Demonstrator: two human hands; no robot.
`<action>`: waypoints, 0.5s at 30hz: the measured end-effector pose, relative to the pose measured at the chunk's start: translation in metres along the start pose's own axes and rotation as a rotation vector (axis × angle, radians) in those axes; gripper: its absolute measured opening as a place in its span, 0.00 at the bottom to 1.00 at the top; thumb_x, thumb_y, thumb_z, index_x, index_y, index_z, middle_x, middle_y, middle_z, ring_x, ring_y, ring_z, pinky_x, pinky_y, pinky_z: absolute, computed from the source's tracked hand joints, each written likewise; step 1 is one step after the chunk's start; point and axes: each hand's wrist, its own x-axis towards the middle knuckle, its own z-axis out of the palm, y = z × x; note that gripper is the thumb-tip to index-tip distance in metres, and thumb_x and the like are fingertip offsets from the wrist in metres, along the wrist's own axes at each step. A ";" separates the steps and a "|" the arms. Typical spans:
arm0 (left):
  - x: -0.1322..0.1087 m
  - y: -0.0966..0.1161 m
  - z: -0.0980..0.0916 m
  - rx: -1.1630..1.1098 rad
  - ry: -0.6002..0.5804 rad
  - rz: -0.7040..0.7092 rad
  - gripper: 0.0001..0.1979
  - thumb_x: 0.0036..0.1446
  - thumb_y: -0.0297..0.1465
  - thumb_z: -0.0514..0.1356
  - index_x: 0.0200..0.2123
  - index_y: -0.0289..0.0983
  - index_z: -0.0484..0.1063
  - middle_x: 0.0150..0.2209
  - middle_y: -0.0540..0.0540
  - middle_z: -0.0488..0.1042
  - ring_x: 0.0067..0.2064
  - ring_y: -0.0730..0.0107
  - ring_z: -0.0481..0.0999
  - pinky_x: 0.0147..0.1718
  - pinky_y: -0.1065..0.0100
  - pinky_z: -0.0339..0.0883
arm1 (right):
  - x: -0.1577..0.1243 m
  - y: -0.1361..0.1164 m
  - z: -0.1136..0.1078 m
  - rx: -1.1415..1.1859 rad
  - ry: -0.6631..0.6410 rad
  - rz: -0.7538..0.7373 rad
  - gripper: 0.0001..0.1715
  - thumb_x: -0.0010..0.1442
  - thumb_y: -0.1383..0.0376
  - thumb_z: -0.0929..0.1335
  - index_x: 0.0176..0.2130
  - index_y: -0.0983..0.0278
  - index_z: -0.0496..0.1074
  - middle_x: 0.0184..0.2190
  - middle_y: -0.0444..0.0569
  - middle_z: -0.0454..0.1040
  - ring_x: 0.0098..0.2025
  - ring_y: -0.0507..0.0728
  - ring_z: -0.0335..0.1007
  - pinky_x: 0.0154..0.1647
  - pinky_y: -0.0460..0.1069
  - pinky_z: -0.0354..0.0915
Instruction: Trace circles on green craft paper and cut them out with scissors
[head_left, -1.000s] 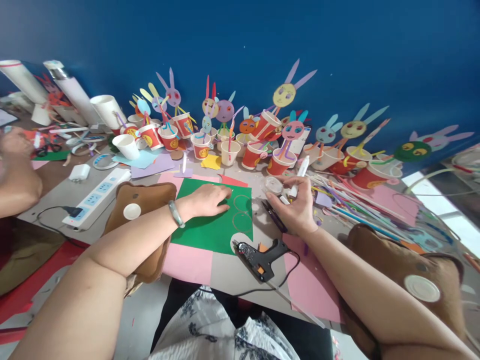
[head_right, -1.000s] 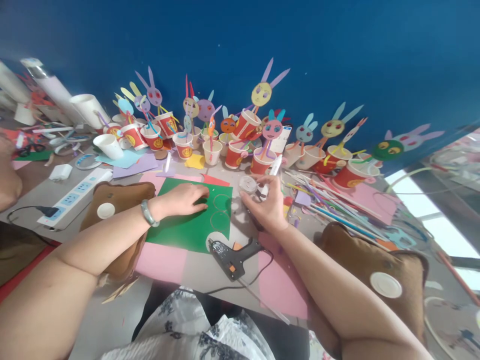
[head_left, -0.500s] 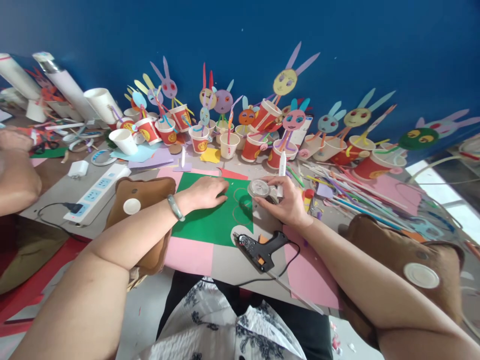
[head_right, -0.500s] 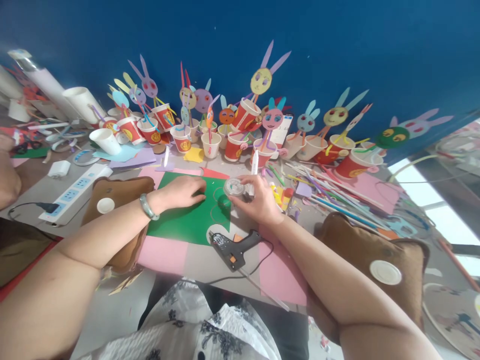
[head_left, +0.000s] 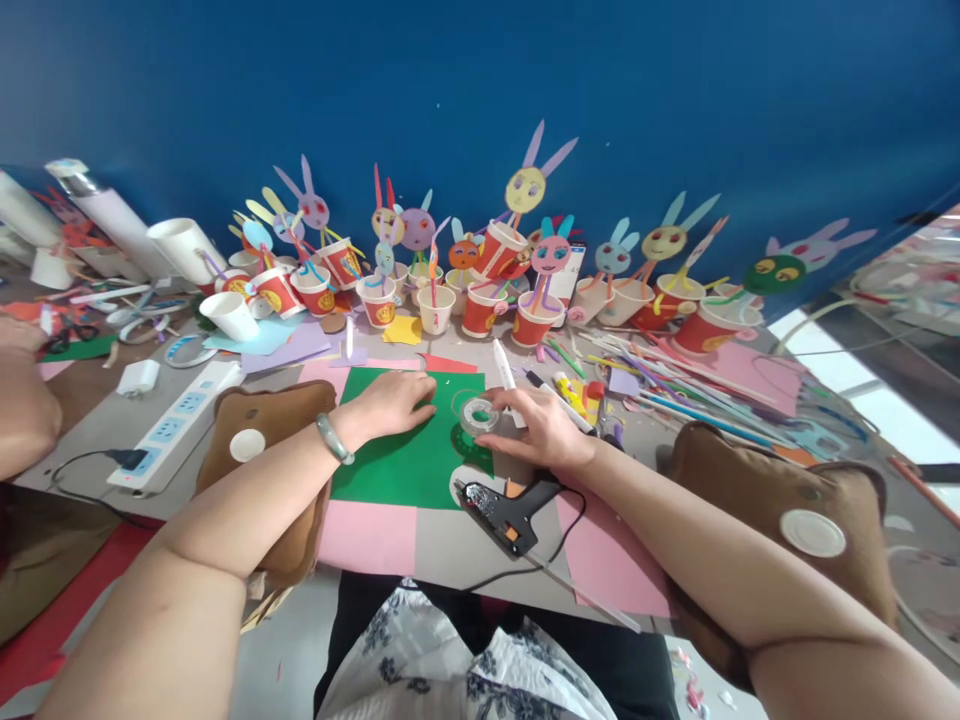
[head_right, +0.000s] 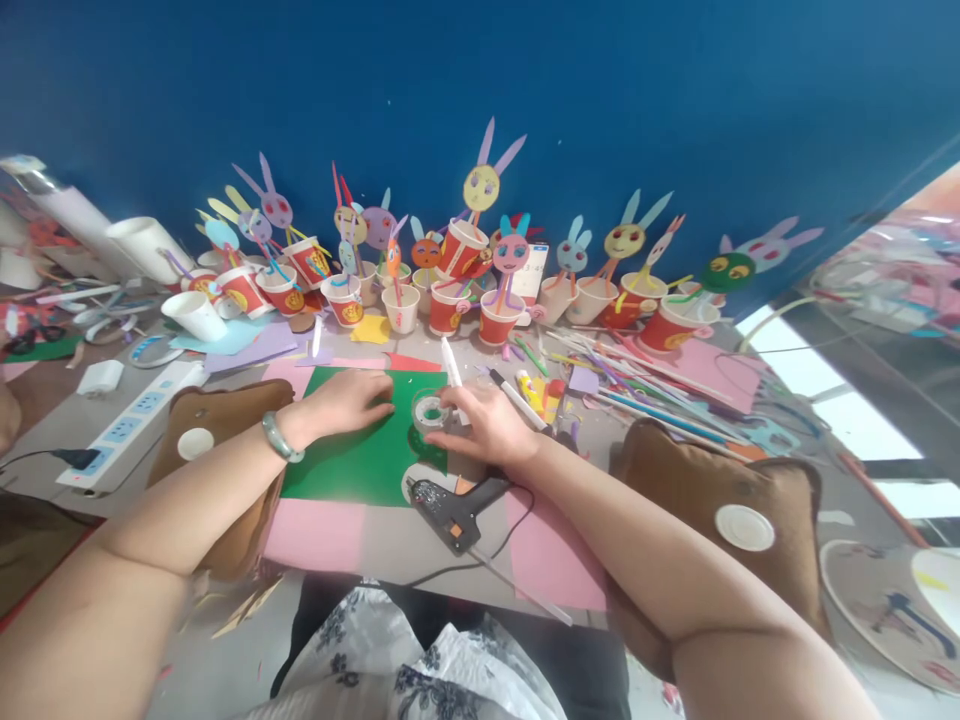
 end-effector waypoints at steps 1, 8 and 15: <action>0.000 0.000 0.000 0.001 0.000 -0.002 0.09 0.64 0.37 0.57 0.35 0.37 0.70 0.35 0.44 0.76 0.36 0.61 0.75 0.32 0.63 0.60 | 0.000 0.000 0.000 -0.005 -0.002 -0.007 0.21 0.60 0.50 0.73 0.44 0.60 0.66 0.42 0.55 0.80 0.40 0.61 0.79 0.38 0.55 0.74; -0.001 0.002 -0.001 -0.015 0.001 -0.005 0.09 0.63 0.36 0.58 0.36 0.37 0.71 0.36 0.44 0.76 0.36 0.62 0.75 0.33 0.64 0.61 | -0.001 0.000 0.001 -0.030 0.007 -0.060 0.21 0.60 0.51 0.73 0.44 0.59 0.65 0.45 0.55 0.80 0.44 0.62 0.79 0.41 0.56 0.74; 0.002 0.001 0.001 -0.047 0.070 -0.082 0.07 0.61 0.30 0.56 0.33 0.37 0.72 0.33 0.44 0.78 0.35 0.61 0.76 0.35 0.63 0.64 | 0.005 -0.001 -0.004 0.006 0.435 0.245 0.22 0.58 0.58 0.73 0.45 0.57 0.60 0.50 0.57 0.77 0.50 0.64 0.75 0.49 0.60 0.70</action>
